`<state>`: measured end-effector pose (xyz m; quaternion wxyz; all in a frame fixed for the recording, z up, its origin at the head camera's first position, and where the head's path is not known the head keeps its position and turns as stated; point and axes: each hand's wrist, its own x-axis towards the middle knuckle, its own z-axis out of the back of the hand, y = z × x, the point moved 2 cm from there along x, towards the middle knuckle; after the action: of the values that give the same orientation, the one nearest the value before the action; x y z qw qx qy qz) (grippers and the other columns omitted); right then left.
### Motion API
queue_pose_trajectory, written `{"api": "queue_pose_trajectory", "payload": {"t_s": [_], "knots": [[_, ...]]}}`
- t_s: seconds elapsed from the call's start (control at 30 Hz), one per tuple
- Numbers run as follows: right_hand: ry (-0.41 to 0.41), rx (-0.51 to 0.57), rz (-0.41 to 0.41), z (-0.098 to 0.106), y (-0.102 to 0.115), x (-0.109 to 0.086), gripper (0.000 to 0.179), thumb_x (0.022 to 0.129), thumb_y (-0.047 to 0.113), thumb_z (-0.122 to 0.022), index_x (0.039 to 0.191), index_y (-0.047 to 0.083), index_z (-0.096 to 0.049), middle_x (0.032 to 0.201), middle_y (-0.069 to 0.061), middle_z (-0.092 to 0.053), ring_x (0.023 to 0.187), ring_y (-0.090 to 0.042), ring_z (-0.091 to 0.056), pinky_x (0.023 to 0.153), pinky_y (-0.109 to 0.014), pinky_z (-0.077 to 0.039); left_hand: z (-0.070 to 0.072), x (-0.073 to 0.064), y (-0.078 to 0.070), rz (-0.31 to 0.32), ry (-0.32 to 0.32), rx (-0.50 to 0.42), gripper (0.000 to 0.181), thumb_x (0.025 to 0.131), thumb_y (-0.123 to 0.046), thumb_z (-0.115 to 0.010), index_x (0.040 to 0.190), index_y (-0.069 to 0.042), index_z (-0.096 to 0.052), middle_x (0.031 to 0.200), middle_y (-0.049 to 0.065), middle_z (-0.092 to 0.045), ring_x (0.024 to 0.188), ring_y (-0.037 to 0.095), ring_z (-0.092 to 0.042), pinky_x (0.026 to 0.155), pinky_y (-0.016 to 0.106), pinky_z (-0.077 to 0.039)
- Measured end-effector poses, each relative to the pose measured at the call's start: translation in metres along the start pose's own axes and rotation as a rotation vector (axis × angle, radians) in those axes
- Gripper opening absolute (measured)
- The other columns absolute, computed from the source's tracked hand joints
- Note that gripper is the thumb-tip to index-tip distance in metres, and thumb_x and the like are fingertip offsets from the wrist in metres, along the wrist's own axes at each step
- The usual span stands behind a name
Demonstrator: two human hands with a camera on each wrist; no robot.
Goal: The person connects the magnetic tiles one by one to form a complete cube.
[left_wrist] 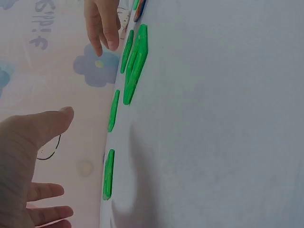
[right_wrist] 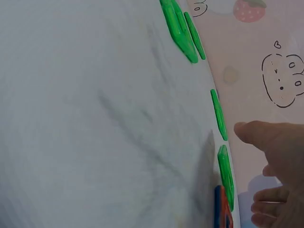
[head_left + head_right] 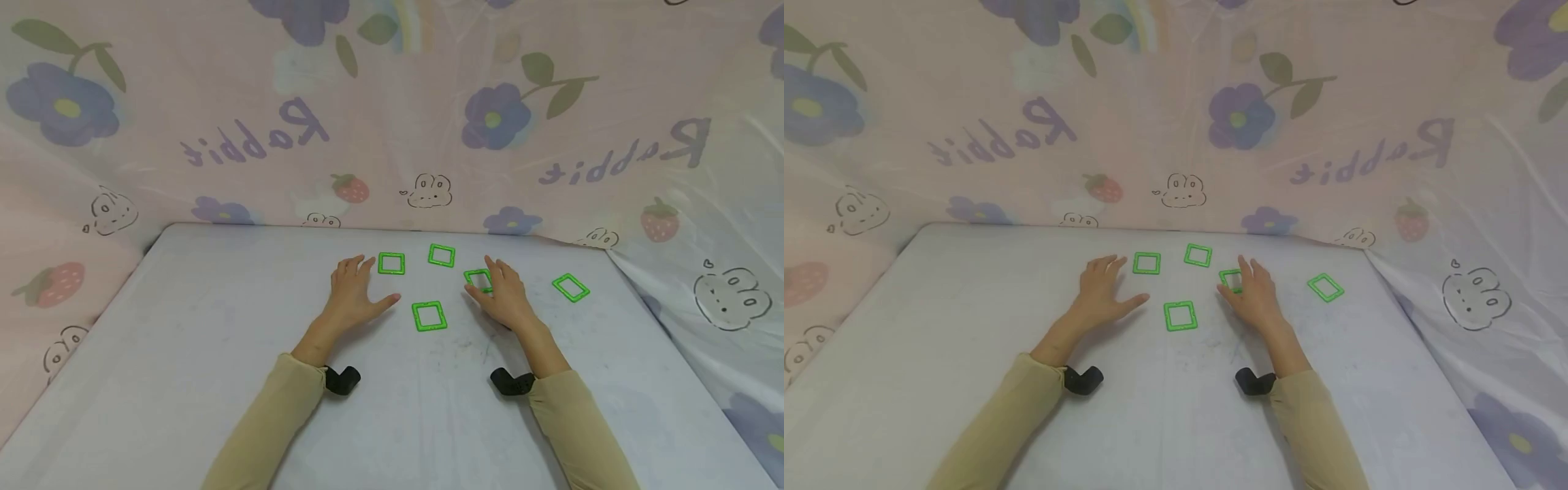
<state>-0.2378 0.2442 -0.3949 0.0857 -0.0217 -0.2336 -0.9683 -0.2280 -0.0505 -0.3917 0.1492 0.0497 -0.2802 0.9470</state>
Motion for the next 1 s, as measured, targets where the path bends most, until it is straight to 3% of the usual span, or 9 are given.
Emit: {"api": "queue_pose_trajectory", "payload": {"t_s": [0.27, 0.5, 0.87, 1.0], "knots": [[0.004, 0.004, -0.014, -0.002, -0.002, 0.002, 0.077, 0.095, 0.03, -0.059, 0.147, -0.01, -0.021, 0.144, -0.038, -0.027, 0.132, -0.054, -0.026, 0.107, -0.063, -0.025, -0.008, -0.001, -0.007, -0.041, -0.006, -0.083, 0.077, 0.08, -0.044, -0.075, 0.136, 0.002, -0.048, 0.132, 0.02, -0.047, 0.122, 0.035, -0.04, 0.104, 0.049, -0.034], [0.006, 0.001, -0.048, -0.003, -0.007, 0.004, 0.076, 0.094, 0.032, -0.06, 0.145, -0.012, -0.025, 0.14, -0.038, -0.033, 0.129, -0.053, -0.031, 0.105, -0.066, -0.024, -0.016, 0.0, -0.01, -0.033, 0.052, -0.141, 0.069, 0.077, -0.038, -0.079, 0.129, 0.0, -0.054, 0.124, 0.015, -0.052, 0.118, 0.031, -0.046, 0.102, 0.042, -0.039], [-0.006, 0.042, -0.078, -0.006, -0.013, 0.007, 0.074, 0.092, 0.033, -0.062, 0.142, -0.013, -0.032, 0.136, -0.038, -0.037, 0.125, -0.053, -0.035, 0.103, -0.063, -0.031, -0.028, 0.0, -0.016, -0.093, 0.114, -0.199, 0.056, 0.075, -0.03, -0.083, 0.116, 0.001, -0.06, 0.108, 0.011, -0.056, 0.097, 0.022, -0.052, 0.09, 0.037, -0.044], [-0.021, 0.043, -0.083, -0.007, -0.014, 0.008, 0.072, 0.091, 0.032, -0.063, 0.14, -0.013, -0.036, 0.133, -0.037, -0.038, 0.123, -0.053, -0.037, 0.102, -0.062, -0.033, -0.032, 0.0, -0.02, -0.097, 0.14, -0.229, 0.056, 0.074, -0.027, -0.084, 0.116, 0.001, -0.061, 0.108, 0.01, -0.056, 0.097, 0.022, -0.052, 0.09, 0.037, -0.044]]}}
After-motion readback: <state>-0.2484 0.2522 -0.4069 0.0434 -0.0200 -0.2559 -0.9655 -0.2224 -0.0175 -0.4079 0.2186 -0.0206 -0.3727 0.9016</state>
